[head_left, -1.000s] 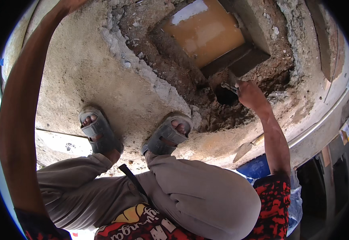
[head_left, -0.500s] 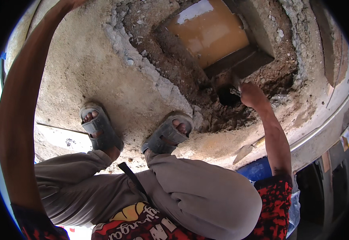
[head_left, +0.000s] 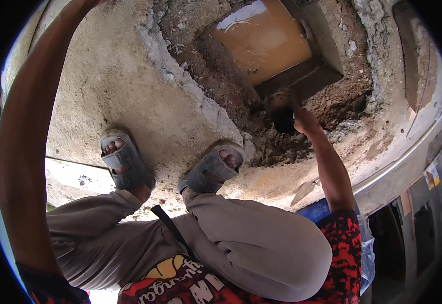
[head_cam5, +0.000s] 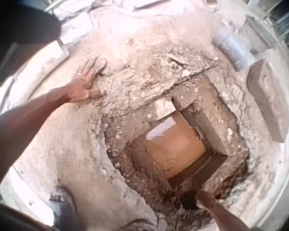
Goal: The person repairs a sewer drain by inserting a section of pipe and applying mortar around the edges using a small trowel and their hands.
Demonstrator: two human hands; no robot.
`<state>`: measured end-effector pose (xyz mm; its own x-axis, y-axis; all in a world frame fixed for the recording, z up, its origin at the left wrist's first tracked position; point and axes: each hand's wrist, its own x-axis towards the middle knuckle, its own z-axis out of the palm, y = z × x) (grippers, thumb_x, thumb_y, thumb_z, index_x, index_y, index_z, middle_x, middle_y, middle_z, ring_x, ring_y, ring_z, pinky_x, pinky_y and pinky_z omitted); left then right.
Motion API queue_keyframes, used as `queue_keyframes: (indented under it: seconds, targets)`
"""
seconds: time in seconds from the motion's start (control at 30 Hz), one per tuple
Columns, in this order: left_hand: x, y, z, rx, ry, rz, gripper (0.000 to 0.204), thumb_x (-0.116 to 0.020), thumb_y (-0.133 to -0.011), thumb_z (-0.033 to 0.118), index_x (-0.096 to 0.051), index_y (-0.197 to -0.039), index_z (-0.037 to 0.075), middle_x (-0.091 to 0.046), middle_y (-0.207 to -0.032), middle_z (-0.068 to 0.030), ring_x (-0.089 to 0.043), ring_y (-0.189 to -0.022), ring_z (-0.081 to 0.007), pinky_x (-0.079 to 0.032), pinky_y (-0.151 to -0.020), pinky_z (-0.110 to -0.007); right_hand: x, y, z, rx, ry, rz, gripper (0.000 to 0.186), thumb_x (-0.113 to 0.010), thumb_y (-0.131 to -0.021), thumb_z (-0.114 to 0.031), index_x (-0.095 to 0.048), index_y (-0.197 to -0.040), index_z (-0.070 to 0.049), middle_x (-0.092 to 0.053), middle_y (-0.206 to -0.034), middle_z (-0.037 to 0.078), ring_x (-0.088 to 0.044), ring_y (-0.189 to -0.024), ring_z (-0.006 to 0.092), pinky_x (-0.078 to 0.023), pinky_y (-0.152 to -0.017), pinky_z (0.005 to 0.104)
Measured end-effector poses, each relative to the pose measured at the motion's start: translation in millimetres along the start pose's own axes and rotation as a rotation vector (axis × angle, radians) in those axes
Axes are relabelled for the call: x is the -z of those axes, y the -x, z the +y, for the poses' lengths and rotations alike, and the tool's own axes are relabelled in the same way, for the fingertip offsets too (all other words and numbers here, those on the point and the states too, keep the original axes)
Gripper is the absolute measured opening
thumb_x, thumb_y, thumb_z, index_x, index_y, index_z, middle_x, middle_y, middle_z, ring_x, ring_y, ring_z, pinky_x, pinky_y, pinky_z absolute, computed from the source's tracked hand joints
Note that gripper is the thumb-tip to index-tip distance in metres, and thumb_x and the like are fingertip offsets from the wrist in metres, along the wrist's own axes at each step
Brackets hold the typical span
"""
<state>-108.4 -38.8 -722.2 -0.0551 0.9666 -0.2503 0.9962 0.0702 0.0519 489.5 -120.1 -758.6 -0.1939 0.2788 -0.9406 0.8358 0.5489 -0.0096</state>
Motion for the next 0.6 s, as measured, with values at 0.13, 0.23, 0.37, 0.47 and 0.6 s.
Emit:
queue_keyframes:
  seconds: [0.13,0.23,0.37,0.47,0.6]
  targets:
    - [-1.9,5.0,-1.1,-0.001,-0.027,-0.017,0.099,-0.062,-0.079,0.058,-0.013,-0.155,0.018,-0.004,-0.159,-0.0257,-0.001,-0.146,-0.0471,-0.010,-0.116,-0.059,-73.6,-50.6,-0.6,-0.123,-0.001,-0.063,0.027,-0.057,-0.083,-0.006,-0.068,-0.107,0.000,-0.068,-0.101,0.023,-0.065,-0.102,0.0388,-0.055,-0.085,0.0447]
    - [6.8,7.4,5.5,0.021,0.073,-0.010,0.100,-0.063,-0.078,0.057,-0.014,-0.155,0.019,-0.003,-0.159,-0.0254,-0.001,-0.146,-0.0471,-0.009,-0.116,-0.059,-79.8,-54.0,14.7,-0.091,-0.019,-0.164,0.027,-0.057,-0.082,-0.006,-0.068,-0.107,0.000,-0.068,-0.102,0.023,-0.065,-0.103,0.0390,-0.055,-0.085,0.0450]
    - [2.2,5.9,3.8,0.022,0.044,0.013,0.100,-0.064,-0.077,0.055,-0.014,-0.155,0.019,-0.003,-0.159,-0.0245,-0.002,-0.145,-0.0476,-0.009,-0.116,-0.059,-98.4,-50.0,32.0,-0.108,-0.042,-0.239,0.027,-0.057,-0.082,-0.007,-0.068,-0.106,0.000,-0.068,-0.103,0.023,-0.065,-0.103,0.0392,-0.055,-0.085,0.0454]
    - [1.0,7.1,7.0,0.034,0.040,0.017,0.099,-0.064,-0.077,0.054,-0.014,-0.155,0.019,-0.004,-0.159,-0.0239,-0.003,-0.145,-0.0481,-0.009,-0.116,-0.059,-91.3,-46.1,26.8,-0.160,-0.075,-0.094,0.026,-0.057,-0.082,-0.007,-0.067,-0.104,0.001,-0.067,-0.104,0.024,-0.065,-0.102,0.0396,-0.055,-0.085,0.0458]
    - [4.3,7.2,9.9,0.040,0.048,0.030,0.098,-0.065,-0.077,0.053,-0.015,-0.155,0.020,-0.005,-0.159,-0.0235,-0.004,-0.145,-0.0477,-0.009,-0.116,-0.059,-29.1,-24.2,27.1,-0.081,-0.028,-0.007,0.022,-0.056,-0.082,-0.007,-0.067,-0.100,0.001,-0.067,-0.103,0.027,-0.065,-0.100,0.0396,-0.055,-0.084,0.0463]
